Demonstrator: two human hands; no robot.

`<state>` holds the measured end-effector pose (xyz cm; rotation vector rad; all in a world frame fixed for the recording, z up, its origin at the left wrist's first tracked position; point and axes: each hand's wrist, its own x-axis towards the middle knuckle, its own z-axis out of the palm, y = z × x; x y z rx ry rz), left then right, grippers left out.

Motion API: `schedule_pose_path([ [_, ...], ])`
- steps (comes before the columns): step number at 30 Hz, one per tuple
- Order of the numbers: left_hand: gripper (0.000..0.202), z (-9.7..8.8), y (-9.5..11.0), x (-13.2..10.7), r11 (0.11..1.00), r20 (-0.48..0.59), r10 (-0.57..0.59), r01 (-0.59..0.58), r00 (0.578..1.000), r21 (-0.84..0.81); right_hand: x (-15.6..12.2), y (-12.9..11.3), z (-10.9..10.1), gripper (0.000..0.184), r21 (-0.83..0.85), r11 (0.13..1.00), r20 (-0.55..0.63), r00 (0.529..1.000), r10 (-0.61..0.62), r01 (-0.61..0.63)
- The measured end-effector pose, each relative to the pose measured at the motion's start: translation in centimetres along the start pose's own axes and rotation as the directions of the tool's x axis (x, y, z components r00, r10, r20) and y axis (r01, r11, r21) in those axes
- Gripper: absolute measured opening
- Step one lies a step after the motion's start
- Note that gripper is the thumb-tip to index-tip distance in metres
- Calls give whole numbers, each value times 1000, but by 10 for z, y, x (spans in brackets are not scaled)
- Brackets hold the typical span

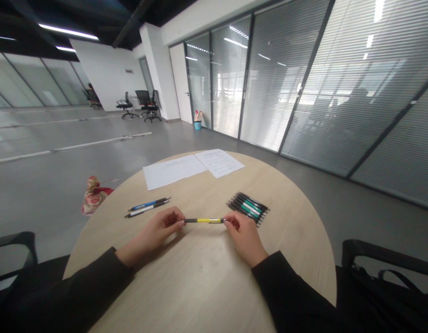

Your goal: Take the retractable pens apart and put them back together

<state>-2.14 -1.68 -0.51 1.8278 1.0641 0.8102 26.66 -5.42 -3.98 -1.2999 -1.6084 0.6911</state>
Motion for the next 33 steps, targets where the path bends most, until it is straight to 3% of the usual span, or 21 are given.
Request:
schedule_pose_path([
  [33,19,1,4,-1,1000,-1,-3,3,1000,-4,-2,-6,-4,18,-91,996,3,1000,-24,24],
])
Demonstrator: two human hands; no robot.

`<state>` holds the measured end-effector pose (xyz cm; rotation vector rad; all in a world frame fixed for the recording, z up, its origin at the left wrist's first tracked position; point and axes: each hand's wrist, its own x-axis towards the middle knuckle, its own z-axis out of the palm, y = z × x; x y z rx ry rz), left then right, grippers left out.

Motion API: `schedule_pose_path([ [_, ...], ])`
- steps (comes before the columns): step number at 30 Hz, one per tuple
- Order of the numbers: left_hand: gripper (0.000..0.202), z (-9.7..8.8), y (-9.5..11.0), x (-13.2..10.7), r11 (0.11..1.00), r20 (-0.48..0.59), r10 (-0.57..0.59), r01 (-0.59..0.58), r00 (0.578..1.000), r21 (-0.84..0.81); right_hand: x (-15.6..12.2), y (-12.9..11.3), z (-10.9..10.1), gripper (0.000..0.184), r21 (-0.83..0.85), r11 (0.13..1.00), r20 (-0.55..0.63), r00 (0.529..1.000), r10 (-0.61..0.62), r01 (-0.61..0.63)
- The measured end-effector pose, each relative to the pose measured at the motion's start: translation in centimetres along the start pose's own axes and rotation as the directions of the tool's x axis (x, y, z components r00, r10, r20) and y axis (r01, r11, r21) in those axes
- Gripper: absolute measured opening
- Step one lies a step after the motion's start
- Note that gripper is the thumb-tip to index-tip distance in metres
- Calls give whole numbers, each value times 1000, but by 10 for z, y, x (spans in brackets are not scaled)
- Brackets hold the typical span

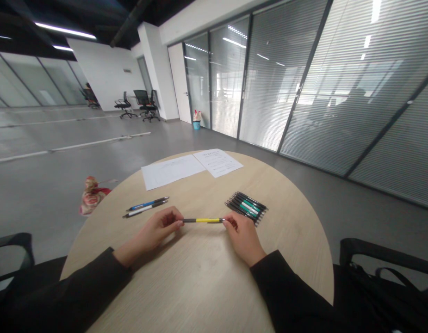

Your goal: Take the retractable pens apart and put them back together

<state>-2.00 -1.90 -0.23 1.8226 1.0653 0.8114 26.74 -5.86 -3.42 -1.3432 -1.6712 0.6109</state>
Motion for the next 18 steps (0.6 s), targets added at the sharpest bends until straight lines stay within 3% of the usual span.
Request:
schedule_pose_path([
  [18,18,2,2,0,1000,-17,6,-7,1000,-24,0,-5,-2,21,-19,999,34,999,-33,33],
])
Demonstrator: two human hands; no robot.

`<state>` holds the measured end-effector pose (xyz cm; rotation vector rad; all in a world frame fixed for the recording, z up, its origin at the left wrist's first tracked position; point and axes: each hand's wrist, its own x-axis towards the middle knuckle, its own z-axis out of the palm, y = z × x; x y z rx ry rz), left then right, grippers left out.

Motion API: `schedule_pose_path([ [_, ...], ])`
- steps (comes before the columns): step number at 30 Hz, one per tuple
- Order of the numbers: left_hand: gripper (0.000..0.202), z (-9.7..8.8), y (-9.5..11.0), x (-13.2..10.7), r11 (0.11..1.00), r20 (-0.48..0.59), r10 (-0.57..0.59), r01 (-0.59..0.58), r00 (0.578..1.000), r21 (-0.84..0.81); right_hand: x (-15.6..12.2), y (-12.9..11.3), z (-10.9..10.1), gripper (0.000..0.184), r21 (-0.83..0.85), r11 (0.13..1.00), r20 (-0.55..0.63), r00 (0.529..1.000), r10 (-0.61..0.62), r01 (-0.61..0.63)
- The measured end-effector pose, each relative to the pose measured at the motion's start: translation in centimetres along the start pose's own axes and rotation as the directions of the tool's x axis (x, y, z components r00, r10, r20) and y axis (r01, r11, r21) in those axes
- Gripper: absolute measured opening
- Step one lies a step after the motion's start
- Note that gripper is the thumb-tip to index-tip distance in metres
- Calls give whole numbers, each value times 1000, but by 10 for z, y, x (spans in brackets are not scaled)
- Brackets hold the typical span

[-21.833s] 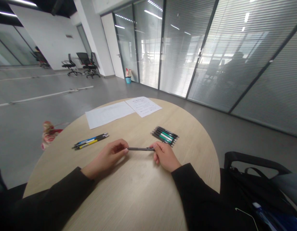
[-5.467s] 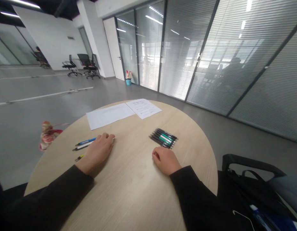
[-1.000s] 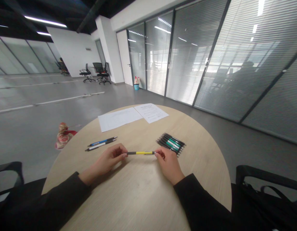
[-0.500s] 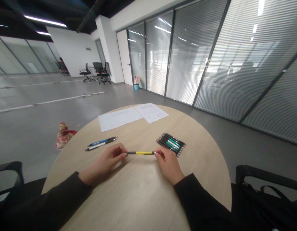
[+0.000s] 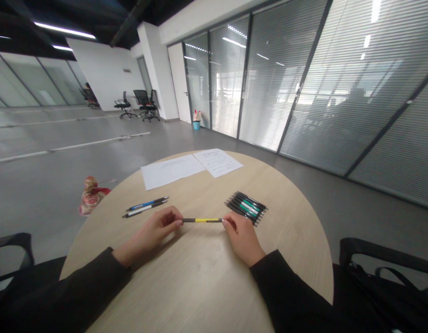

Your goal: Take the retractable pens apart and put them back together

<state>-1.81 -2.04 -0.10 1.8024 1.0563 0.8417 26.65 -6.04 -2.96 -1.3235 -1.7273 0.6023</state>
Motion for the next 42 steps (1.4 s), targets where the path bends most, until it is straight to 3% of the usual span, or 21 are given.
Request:
schedule_pose_path([
  [15,18,-2,-7,2,1000,33,7,-6,999,-17,0,-1,-1,23,-5,1000,15,1000,-15,15],
  [42,17,-1,-2,0,1000,28,-1,1,1000,-6,0,-2,-1,29,-5,999,22,998,-54,54],
])
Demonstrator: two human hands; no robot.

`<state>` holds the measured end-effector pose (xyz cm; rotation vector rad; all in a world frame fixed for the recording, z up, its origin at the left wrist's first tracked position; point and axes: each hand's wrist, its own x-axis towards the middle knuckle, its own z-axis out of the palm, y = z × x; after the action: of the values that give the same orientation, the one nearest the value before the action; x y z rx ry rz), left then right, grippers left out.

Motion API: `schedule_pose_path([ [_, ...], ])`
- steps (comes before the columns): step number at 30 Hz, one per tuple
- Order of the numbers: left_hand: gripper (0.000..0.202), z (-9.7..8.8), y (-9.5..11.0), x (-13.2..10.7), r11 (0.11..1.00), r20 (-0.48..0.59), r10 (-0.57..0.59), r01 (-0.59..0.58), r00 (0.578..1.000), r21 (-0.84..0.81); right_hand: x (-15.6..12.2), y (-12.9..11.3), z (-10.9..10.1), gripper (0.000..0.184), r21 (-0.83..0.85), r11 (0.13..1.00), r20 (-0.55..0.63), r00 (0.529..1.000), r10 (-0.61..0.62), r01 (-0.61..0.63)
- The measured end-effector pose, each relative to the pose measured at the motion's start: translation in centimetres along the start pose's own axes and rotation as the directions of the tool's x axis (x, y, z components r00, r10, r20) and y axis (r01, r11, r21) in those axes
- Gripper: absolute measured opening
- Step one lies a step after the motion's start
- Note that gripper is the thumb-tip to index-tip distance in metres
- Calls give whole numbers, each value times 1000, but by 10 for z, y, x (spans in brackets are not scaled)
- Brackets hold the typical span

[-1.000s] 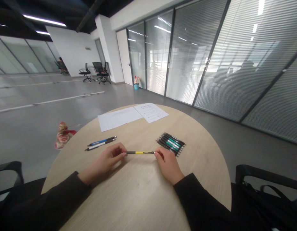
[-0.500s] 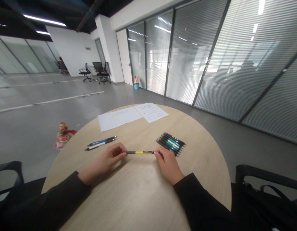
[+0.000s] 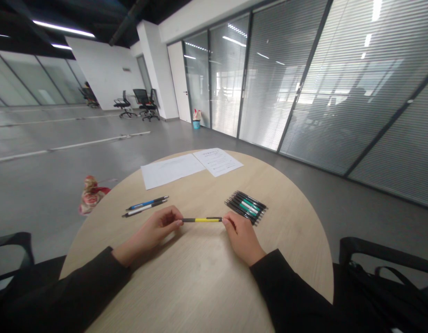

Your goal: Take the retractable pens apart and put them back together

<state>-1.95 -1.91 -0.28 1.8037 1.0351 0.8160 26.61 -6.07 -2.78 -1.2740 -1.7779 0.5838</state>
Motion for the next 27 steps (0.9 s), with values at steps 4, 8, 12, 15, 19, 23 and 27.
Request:
schedule_pose_path([
  [4,18,0,-1,0,1000,5,-1,1,1000,5,0,0,1,29,3,1000,-4,1000,-3,4],
  [8,18,-1,-4,0,1000,6,8,-8,1000,4,0,2,1,28,11,1000,-25,1000,-1,1],
  [12,18,-1,-5,0,1000,-2,7,-7,1000,13,0,4,2,26,37,999,-36,999,23,-22],
  [15,17,0,-3,0,1000,-11,4,-4,1000,17,0,5,4,22,83,995,-48,997,58,-54],
  [19,17,-1,-2,1,1000,-3,6,-6,1000,29,-1,10,8,19,173,979,-62,991,122,-110],
  [23,20,-1,-3,0,1000,5,4,-5,1000,26,-1,15,12,18,244,960,-75,984,163,-141],
  [27,20,0,-1,0,1000,-5,0,0,1000,15,-1,17,12,17,251,952,-58,979,193,-173],
])
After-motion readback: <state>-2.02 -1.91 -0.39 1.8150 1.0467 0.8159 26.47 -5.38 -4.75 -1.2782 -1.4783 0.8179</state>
